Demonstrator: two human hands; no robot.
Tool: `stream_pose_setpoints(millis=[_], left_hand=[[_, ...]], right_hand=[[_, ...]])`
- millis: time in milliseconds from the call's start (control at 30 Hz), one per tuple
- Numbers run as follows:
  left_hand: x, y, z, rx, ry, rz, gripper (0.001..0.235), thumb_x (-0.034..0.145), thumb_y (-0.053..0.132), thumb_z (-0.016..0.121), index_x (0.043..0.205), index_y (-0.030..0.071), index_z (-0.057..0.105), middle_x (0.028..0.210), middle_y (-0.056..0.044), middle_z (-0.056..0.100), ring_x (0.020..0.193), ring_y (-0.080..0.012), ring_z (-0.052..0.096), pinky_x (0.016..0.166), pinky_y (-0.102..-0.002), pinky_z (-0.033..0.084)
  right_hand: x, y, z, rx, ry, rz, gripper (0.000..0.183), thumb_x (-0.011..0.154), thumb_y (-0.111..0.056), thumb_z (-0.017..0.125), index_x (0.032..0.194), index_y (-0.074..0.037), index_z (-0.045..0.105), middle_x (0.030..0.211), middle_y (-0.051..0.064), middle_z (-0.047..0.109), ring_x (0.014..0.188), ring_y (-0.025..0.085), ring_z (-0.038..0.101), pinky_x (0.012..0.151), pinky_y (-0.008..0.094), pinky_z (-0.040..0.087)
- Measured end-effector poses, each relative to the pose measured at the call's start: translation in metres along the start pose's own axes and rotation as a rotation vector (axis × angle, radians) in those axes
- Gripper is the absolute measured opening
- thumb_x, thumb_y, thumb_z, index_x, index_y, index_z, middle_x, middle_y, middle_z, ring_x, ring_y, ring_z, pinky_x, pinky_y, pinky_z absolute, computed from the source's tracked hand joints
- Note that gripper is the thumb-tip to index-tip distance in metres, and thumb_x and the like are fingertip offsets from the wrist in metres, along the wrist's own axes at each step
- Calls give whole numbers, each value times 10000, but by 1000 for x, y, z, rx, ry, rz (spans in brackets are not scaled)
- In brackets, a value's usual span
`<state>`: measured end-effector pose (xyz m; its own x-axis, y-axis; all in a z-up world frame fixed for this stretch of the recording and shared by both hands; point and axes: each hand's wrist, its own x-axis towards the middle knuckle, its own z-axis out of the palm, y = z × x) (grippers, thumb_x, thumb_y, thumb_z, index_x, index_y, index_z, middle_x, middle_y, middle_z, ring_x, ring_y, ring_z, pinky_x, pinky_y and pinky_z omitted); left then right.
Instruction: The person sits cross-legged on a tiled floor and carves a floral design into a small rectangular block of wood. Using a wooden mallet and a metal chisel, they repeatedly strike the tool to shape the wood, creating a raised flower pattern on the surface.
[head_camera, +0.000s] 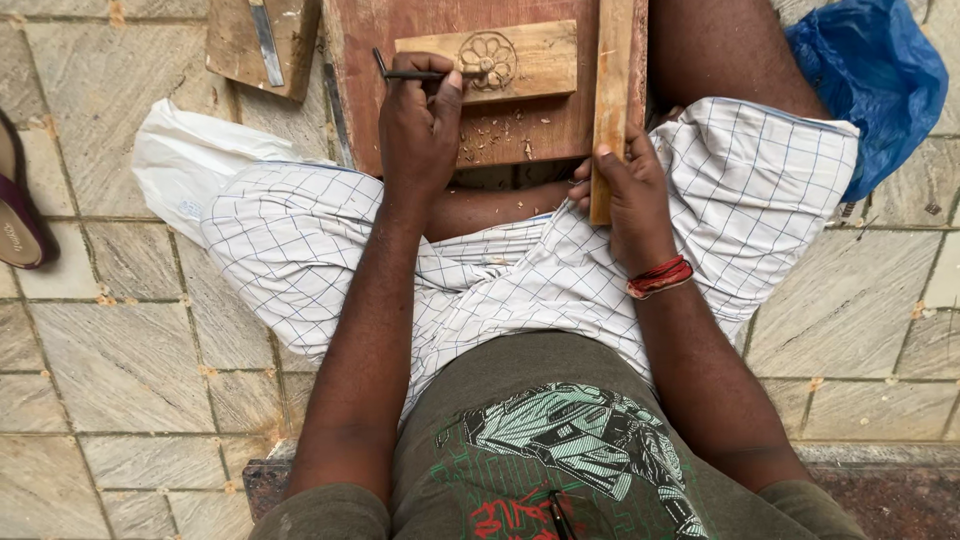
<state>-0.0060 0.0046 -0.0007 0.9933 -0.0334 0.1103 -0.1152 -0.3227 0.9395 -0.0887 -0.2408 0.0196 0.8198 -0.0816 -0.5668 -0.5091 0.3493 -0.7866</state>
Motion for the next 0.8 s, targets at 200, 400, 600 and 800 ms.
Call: stream_pose_setpoints(millis=[200,400,600,800], left_hand=[[3,2,1,113,-14,81,110,1141,155,555,1194,59,555,1038,-78,722,959,-172,790,801,-321,648],[11,5,1,190,-47,188,112,1135,110,562,1239,76,539,1117,-101,702,993,-192,801,799,-342,663],[17,22,0,279,-106,218,148,1139,98,589,1266,105,513,1102,-73,708,964,-210,800,744,-354,658],[24,33,2,365,-132,279,300,1085,83,619,1331,55,450,1112,-123,691,862,-279,761,672,-378,631]], right_hand=[[-17,0,-5,-246,-32,-286,697,1117,-116,583,1712,-60,224,1090,87,664,780,73,601,635,206,545],[-35,-24,3,-529,-70,-607,605,1184,-145,598,1694,-112,273,1102,110,764,739,72,700,623,202,643],[-49,-87,18,-919,-149,-961,560,1130,-148,720,1608,-159,428,983,29,744,762,91,734,606,234,584],[-44,-123,53,-1244,-158,-1157,387,1166,-150,686,1510,-110,514,1066,85,741,839,130,719,683,266,572]])
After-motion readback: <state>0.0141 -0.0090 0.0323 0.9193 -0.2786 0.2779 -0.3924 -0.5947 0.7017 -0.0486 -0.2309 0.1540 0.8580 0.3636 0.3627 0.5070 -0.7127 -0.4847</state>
